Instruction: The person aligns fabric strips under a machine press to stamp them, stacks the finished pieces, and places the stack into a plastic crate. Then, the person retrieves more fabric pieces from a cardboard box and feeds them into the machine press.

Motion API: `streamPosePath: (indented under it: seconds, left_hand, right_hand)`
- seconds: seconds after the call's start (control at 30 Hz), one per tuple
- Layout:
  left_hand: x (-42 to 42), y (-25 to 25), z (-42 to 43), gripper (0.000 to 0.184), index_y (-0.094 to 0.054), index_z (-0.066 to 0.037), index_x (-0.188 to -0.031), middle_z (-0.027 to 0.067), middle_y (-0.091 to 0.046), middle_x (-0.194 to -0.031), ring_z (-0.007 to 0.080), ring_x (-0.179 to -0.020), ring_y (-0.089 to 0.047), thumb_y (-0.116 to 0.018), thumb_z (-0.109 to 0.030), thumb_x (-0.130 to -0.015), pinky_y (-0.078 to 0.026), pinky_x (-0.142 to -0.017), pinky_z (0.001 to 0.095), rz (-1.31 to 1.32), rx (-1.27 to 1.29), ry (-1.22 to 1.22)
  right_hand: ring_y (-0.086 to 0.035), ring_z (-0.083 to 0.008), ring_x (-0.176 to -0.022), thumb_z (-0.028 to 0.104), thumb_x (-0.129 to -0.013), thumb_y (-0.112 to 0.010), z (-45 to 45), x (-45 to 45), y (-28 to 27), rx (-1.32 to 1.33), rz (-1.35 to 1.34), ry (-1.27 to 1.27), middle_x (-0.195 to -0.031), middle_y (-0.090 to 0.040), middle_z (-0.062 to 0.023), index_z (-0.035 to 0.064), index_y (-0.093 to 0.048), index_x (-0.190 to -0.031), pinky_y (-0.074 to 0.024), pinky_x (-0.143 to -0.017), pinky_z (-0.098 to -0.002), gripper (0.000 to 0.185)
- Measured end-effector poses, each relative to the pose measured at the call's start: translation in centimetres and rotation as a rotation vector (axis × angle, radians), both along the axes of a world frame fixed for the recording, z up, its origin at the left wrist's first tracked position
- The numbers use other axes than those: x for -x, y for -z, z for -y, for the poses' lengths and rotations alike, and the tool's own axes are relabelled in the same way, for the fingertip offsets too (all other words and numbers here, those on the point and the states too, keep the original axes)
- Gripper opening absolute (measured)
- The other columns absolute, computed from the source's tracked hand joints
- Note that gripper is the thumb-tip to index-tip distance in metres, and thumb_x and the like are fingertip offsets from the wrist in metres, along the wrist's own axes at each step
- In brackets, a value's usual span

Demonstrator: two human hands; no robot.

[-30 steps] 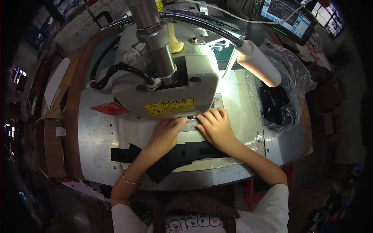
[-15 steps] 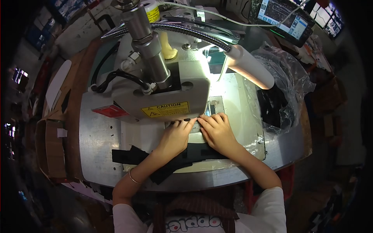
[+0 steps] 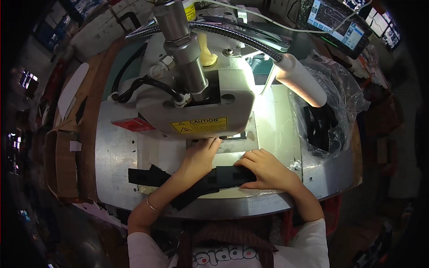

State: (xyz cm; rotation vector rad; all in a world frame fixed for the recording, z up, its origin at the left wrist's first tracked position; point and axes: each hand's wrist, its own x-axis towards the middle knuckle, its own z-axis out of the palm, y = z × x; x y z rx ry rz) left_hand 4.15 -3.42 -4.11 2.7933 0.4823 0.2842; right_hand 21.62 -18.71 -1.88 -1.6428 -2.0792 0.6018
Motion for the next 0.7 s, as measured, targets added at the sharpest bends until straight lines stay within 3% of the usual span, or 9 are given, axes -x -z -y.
streamPosePath:
  seconds: [0.2, 0.3, 0.4, 0.47, 0.5, 0.6, 0.63, 0.7]
  left_hand:
    - [1.5, -0.3, -1.2, 0.043, -0.052, -0.005, -0.119, 0.0157, -0.055, -0.108, 0.0321, -0.092, -0.058, -0.049, 0.003, -0.076, -0.049, -0.074, 0.0407, 0.004, 0.023, -0.034]
    - [1.5, -0.2, -1.9, 0.035, -0.055, -0.003, -0.112, 0.0161, -0.058, -0.104, 0.0327, -0.092, -0.058, -0.051, -0.001, -0.078, -0.049, -0.074, 0.0417, -0.041, 0.017, -0.067]
    - [0.8, -0.4, -2.4, 0.025, -0.057, -0.002, -0.105, 0.0161, -0.061, -0.098, 0.0329, -0.092, -0.058, -0.053, -0.008, -0.081, -0.047, -0.077, 0.0425, -0.056, 0.064, -0.048]
    - [0.9, -0.7, -2.8, 0.021, -0.059, -0.002, -0.100, 0.0166, -0.061, -0.096, 0.0329, -0.093, -0.057, -0.053, -0.013, -0.083, -0.045, -0.079, 0.0432, 0.058, 0.096, 0.034]
    - [1.0, -1.9, -2.5, 0.025, -0.060, -0.001, -0.100, 0.0138, -0.062, -0.097, 0.0312, -0.091, -0.059, -0.052, -0.021, -0.088, -0.043, -0.084, 0.0408, 0.062, 0.070, 0.035]
    - [2.2, -2.0, -0.5, 0.027, -0.063, -0.001, -0.092, 0.0091, -0.062, -0.087, 0.0233, -0.080, -0.059, -0.053, -0.026, -0.089, -0.046, -0.071, 0.0352, 0.399, 0.455, -0.049]
    - [2.5, -2.8, 0.4, 0.024, -0.062, -0.001, -0.091, 0.0030, -0.060, -0.083, 0.0126, -0.073, -0.055, -0.055, -0.024, -0.091, -0.044, -0.067, 0.0272, 0.421, 0.965, -0.106]
    - [2.5, -3.1, 1.0, 0.022, -0.062, 0.000, -0.091, 0.0014, -0.059, -0.082, 0.0083, -0.071, -0.053, -0.055, -0.021, -0.091, -0.043, -0.066, 0.0231, 0.234, 0.987, -0.123]
  right_hand:
    - [-0.052, -0.0228, -0.096, 0.027, -0.068, -0.078, -0.3, -0.3, -1.5, -0.041, -0.266, -0.073, -0.099, -0.053, -0.0078, 0.0054, -0.054, -0.116, -0.0413, -0.085, -0.0324, 0.058]
    - [-0.055, -0.0174, -0.094, 0.021, -0.078, -0.072, -0.1, -0.3, -2.0, 0.122, -0.690, -0.154, -0.106, -0.054, -0.0078, 0.0030, -0.054, -0.118, -0.0449, -0.083, -0.0296, 0.048]
    - [-0.057, -0.0130, -0.088, 0.022, -0.090, -0.059, 0.4, -0.3, -1.6, 0.491, -1.127, -0.032, -0.106, -0.057, -0.0083, -0.0006, -0.053, -0.119, -0.0470, -0.080, -0.0270, 0.037]
    - [-0.059, -0.0116, -0.078, 0.039, -0.097, -0.040, -0.2, -0.9, -0.7, 0.779, -1.157, 0.017, -0.089, -0.065, -0.0078, -0.0028, -0.056, -0.116, -0.0473, -0.074, -0.0248, 0.048]
    - [-0.060, -0.0120, -0.076, 0.040, -0.098, -0.038, -0.4, -0.7, -0.5, 0.798, -1.230, 0.034, -0.092, -0.065, -0.0092, -0.0029, -0.056, -0.116, -0.0479, -0.072, -0.0250, 0.050]
    - [-0.062, -0.0138, -0.074, 0.040, -0.098, -0.035, -0.9, 0.2, 0.4, 0.828, -1.416, 0.056, -0.099, -0.066, -0.0128, -0.0038, -0.055, -0.115, -0.0497, -0.068, -0.0256, 0.051]
    - [-0.062, -0.0144, -0.073, 0.040, -0.098, -0.034, -1.0, 0.3, 0.5, 0.835, -1.472, 0.057, -0.102, -0.066, -0.0140, -0.0043, -0.055, -0.114, -0.0503, -0.068, -0.0259, 0.051]
    - [-0.062, -0.0150, -0.073, 0.038, -0.099, -0.032, -1.2, 0.4, 0.4, 0.836, -1.490, 0.093, -0.104, -0.065, -0.0154, -0.0046, -0.055, -0.114, -0.0510, -0.068, -0.0259, 0.050]
